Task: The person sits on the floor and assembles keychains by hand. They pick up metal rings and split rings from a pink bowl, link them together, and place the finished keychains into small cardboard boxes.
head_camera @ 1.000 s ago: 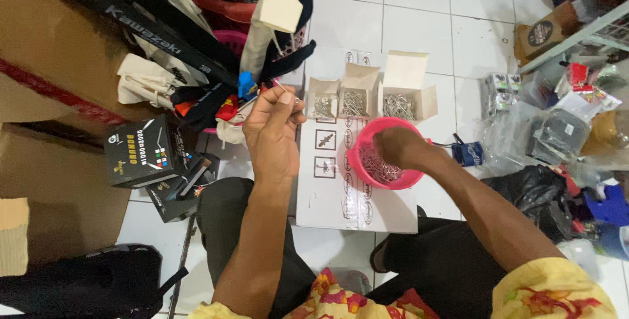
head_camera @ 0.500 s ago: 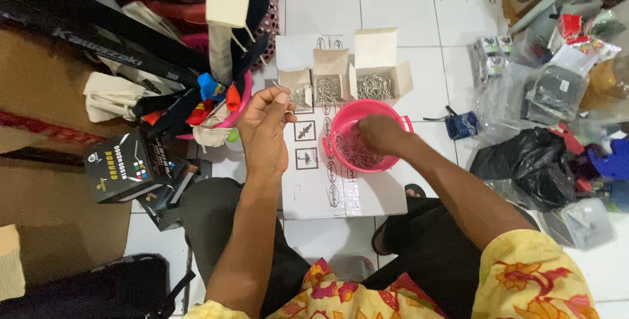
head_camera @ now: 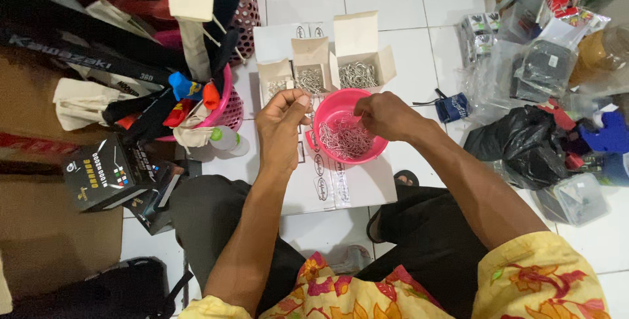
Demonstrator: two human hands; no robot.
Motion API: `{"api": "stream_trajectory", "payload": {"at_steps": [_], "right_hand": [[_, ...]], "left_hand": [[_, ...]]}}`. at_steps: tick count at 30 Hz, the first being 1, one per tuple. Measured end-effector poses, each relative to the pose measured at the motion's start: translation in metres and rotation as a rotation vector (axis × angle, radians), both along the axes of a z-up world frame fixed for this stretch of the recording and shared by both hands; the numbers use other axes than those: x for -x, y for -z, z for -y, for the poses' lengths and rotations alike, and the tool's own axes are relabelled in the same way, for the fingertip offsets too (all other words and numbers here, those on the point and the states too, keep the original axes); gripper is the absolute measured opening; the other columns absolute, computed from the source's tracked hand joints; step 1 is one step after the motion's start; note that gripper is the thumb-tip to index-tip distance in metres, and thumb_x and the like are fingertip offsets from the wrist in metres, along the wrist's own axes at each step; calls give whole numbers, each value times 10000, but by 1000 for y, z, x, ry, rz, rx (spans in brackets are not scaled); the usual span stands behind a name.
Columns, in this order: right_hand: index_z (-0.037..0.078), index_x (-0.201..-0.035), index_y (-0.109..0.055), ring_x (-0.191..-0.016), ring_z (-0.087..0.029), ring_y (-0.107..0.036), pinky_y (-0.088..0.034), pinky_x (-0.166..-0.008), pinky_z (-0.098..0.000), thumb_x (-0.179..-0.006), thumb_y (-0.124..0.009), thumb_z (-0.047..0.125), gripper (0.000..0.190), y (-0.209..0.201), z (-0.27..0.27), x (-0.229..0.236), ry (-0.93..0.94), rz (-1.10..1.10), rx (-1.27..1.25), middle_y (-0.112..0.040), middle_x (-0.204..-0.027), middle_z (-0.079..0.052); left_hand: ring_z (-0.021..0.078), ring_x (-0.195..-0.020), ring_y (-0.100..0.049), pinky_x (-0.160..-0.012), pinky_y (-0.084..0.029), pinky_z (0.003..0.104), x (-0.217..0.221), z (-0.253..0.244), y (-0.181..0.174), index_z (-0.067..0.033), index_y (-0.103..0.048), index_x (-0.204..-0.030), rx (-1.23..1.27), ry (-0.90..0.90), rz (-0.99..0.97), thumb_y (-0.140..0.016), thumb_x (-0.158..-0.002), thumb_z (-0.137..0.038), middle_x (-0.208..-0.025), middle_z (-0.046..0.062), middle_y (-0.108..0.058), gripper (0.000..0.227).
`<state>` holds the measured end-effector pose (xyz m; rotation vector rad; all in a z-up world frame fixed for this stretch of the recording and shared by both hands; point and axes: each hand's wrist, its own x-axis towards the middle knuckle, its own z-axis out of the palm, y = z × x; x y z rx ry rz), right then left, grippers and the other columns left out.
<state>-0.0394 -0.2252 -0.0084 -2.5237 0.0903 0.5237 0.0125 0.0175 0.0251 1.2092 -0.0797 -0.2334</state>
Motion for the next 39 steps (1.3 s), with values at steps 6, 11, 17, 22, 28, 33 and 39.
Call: {"api": "stream_trajectory", "payload": {"at_steps": [6,11,17,22,28,33,39], "right_hand": [[106,-937,-738,-678,-205,-775,-589,-750,-368,-886,-583,77,166,-24,4,-1,61,-60,-263,-766,-787,-106],[16,-972,-706,-686,-232,-762,-603,-729,-361,-932,-622,42,97,-67,4,5,134,-62,-553,-729,-849,-145],[15,-969,-726,-717,-192,-756,-600,-726,-309,-915,-679,45,77,-71,8,7,105,-71,-697,-712,-835,-109],[2,-979,-728,-739,-190,-753,-604,-731,-304,-912,-685,23,83,-71,7,9,98,-86,-733,-705,-834,-106],[-22,-1036,-707,-797,-259,-774,-631,-765,-356,-924,-640,-16,131,-59,13,8,124,-114,-742,-718,-874,-158],[-37,-1065,-696,-793,-284,-783,-634,-739,-364,-945,-587,-26,162,-60,17,6,194,-60,-658,-700,-856,-161],[6,-1097,-715,-783,-269,-798,-621,-755,-378,-943,-600,34,194,-49,11,7,98,-38,-410,-755,-960,-210]], "left_hand": [[104,-835,-639,-648,-521,190,6,10,12,-43,-711,-971,-97,80,-16,-696,-925,-94,-977,74,-693,71],[147,-894,-651,-702,-546,238,15,20,20,-46,-711,-1008,-190,190,-33,-672,-954,-87,-1022,103,-689,79],[166,-946,-694,-757,-594,243,25,30,8,-6,-713,-1065,-137,311,-78,-682,-952,-80,-1045,128,-687,139],[138,-903,-690,-750,-602,225,17,37,35,-9,-736,-1041,-156,372,-53,-693,-937,-56,-1014,126,-698,122],[114,-857,-681,-739,-578,214,17,41,36,-4,-745,-1012,-147,359,15,-692,-915,-33,-940,97,-683,114],[92,-835,-629,-703,-551,241,11,35,33,-21,-763,-981,-265,305,193,-694,-906,-12,-898,87,-640,102],[114,-796,-673,-738,-553,247,6,34,41,-3,-758,-987,-260,245,173,-677,-910,-2,-907,96,-640,111]]}}
